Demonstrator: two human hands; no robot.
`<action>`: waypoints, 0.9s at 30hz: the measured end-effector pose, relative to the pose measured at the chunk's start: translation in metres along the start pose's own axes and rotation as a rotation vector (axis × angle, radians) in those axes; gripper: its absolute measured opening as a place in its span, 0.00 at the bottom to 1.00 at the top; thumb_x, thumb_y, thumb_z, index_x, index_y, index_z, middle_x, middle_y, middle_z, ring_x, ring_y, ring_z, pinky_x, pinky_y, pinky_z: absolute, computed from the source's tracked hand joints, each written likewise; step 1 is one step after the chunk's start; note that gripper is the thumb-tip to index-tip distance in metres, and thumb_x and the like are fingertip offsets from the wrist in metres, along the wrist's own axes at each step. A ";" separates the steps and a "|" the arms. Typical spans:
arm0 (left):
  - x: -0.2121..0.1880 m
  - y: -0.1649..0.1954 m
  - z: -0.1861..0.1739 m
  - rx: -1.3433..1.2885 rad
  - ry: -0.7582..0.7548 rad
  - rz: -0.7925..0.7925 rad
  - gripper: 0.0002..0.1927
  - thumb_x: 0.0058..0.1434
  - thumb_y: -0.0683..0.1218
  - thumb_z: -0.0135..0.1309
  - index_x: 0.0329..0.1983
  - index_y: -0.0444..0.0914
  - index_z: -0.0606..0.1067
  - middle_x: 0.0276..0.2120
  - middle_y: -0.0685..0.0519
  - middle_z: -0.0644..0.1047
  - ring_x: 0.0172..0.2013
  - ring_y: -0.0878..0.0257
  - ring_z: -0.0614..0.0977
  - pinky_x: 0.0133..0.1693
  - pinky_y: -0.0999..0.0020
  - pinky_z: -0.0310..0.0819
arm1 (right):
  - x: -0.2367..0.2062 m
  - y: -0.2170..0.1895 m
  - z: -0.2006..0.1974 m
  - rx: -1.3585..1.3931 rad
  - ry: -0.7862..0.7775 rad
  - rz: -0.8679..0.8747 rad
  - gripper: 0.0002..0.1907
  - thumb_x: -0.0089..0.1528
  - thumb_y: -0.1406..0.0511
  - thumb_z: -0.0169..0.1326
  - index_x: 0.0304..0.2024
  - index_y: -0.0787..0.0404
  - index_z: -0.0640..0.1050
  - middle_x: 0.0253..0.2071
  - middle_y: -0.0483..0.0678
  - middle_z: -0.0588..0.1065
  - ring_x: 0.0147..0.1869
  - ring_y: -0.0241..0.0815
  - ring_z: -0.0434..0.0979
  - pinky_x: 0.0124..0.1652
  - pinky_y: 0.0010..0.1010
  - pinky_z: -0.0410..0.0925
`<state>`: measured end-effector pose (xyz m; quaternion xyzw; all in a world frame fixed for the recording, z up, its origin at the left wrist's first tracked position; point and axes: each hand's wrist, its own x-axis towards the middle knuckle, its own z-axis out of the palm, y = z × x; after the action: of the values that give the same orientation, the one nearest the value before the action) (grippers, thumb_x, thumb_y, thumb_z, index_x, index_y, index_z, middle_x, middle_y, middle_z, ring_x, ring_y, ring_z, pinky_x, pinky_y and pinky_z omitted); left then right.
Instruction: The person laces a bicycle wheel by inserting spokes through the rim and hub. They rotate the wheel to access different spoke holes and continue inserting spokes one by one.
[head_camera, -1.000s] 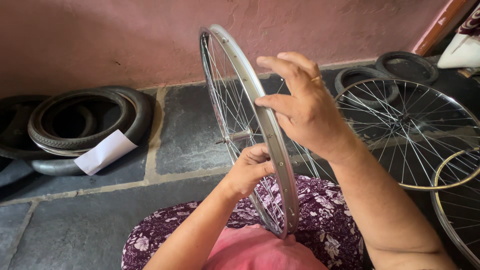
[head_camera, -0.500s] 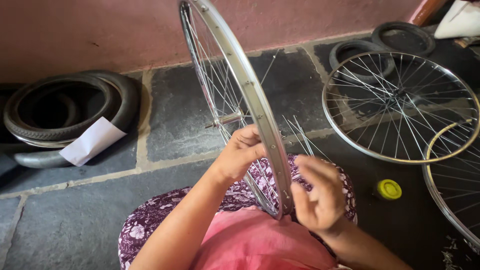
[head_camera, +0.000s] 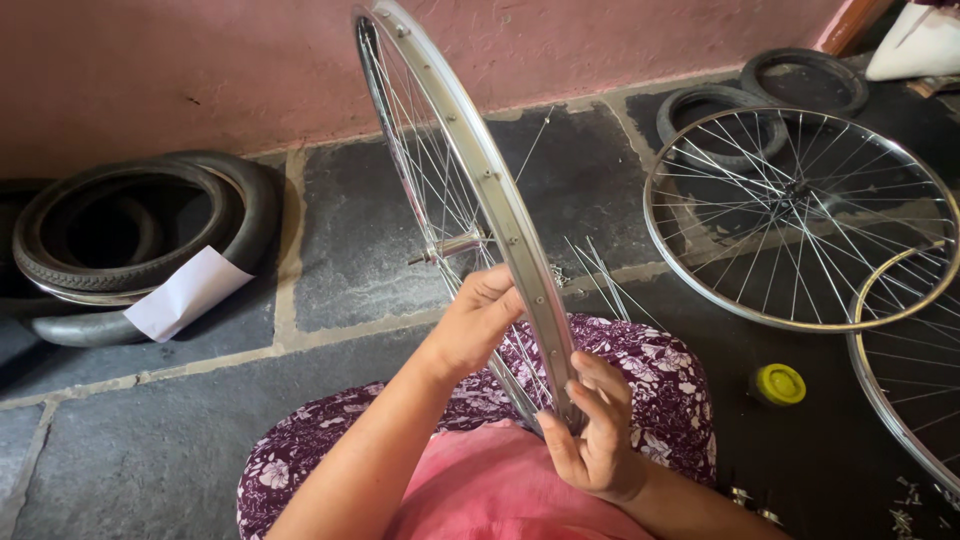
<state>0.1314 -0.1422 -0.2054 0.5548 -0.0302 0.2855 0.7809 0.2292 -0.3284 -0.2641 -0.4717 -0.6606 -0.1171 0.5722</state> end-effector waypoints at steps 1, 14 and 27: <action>0.001 0.000 0.000 -0.007 -0.009 0.002 0.13 0.74 0.50 0.55 0.51 0.34 0.78 0.43 0.54 0.80 0.46 0.66 0.80 0.51 0.67 0.75 | -0.001 0.001 0.000 -0.011 0.000 -0.003 0.32 0.63 0.72 0.58 0.67 0.64 0.60 0.70 0.61 0.58 0.75 0.56 0.60 0.69 0.43 0.63; -0.001 0.000 -0.004 0.007 -0.017 -0.006 0.14 0.76 0.50 0.54 0.51 0.34 0.79 0.43 0.53 0.81 0.45 0.66 0.80 0.50 0.67 0.76 | -0.008 0.005 0.004 -0.039 -0.021 0.002 0.31 0.63 0.73 0.58 0.66 0.64 0.61 0.70 0.60 0.57 0.76 0.56 0.59 0.70 0.45 0.62; -0.004 0.021 0.011 0.438 0.096 0.098 0.18 0.79 0.53 0.47 0.57 0.35 0.77 0.53 0.50 0.76 0.54 0.65 0.75 0.56 0.67 0.72 | 0.012 -0.002 0.013 0.078 0.022 0.072 0.27 0.66 0.70 0.54 0.67 0.60 0.62 0.73 0.61 0.56 0.79 0.56 0.59 0.73 0.48 0.61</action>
<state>0.1209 -0.1491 -0.1843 0.6948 0.0430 0.3488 0.6274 0.2211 -0.3146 -0.2570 -0.4712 -0.6410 -0.0760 0.6012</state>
